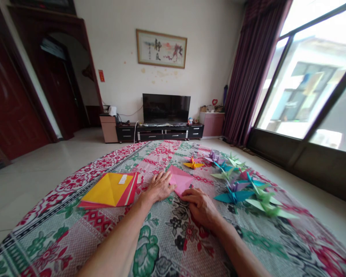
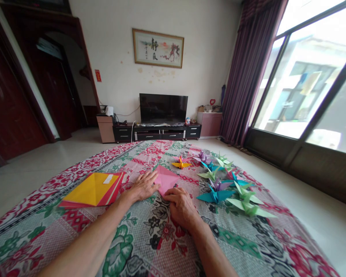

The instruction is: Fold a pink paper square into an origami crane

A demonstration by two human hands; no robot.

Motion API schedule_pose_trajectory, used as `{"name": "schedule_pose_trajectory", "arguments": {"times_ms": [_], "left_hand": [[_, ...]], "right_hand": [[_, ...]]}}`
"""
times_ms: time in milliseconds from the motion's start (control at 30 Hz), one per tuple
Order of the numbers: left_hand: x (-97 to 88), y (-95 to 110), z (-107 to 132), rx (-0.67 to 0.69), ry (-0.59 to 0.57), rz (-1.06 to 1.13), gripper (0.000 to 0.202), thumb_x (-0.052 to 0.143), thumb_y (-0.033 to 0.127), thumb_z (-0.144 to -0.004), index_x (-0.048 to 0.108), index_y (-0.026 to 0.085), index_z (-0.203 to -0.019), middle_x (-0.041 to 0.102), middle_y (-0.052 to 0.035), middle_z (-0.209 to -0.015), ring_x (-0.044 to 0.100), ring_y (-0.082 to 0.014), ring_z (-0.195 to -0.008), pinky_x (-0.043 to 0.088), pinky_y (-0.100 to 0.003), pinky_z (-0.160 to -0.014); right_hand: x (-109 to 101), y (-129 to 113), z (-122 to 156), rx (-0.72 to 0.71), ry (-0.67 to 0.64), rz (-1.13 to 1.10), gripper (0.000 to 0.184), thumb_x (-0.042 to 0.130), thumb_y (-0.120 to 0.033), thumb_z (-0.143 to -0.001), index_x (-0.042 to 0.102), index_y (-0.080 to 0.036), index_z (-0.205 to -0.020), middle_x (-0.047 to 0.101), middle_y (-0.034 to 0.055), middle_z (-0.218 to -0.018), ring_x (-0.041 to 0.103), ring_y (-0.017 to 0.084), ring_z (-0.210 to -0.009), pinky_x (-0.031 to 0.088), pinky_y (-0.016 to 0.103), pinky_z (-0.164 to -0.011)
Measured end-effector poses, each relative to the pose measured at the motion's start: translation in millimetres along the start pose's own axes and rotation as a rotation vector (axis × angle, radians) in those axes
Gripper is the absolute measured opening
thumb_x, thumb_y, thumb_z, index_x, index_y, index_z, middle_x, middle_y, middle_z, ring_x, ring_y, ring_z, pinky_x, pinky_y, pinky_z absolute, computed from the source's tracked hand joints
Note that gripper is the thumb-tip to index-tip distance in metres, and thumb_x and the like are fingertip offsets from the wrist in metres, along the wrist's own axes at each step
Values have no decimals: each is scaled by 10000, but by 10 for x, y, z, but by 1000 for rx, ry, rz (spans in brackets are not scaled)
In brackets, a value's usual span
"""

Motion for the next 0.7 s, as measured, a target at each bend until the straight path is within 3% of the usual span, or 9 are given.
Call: {"name": "schedule_pose_trajectory", "arguments": {"times_ms": [700], "left_hand": [[68, -12, -32, -17, 34, -25, 646, 250, 559, -822, 261, 219, -1371, 217, -16, -1455, 152, -252, -1333, 139, -461, -1075]], "right_hand": [[-43, -54, -16, 6, -8, -64, 461, 390, -43, -633, 692, -252, -913, 653, 8, -966, 555, 154, -916, 397, 308, -886]]}}
Point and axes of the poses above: each hand's wrist, its own z-axis away from the middle knuckle, its own x-axis out of the palm, y = z × x, the point moved 1 cm from there along -z, towards the middle knuckle
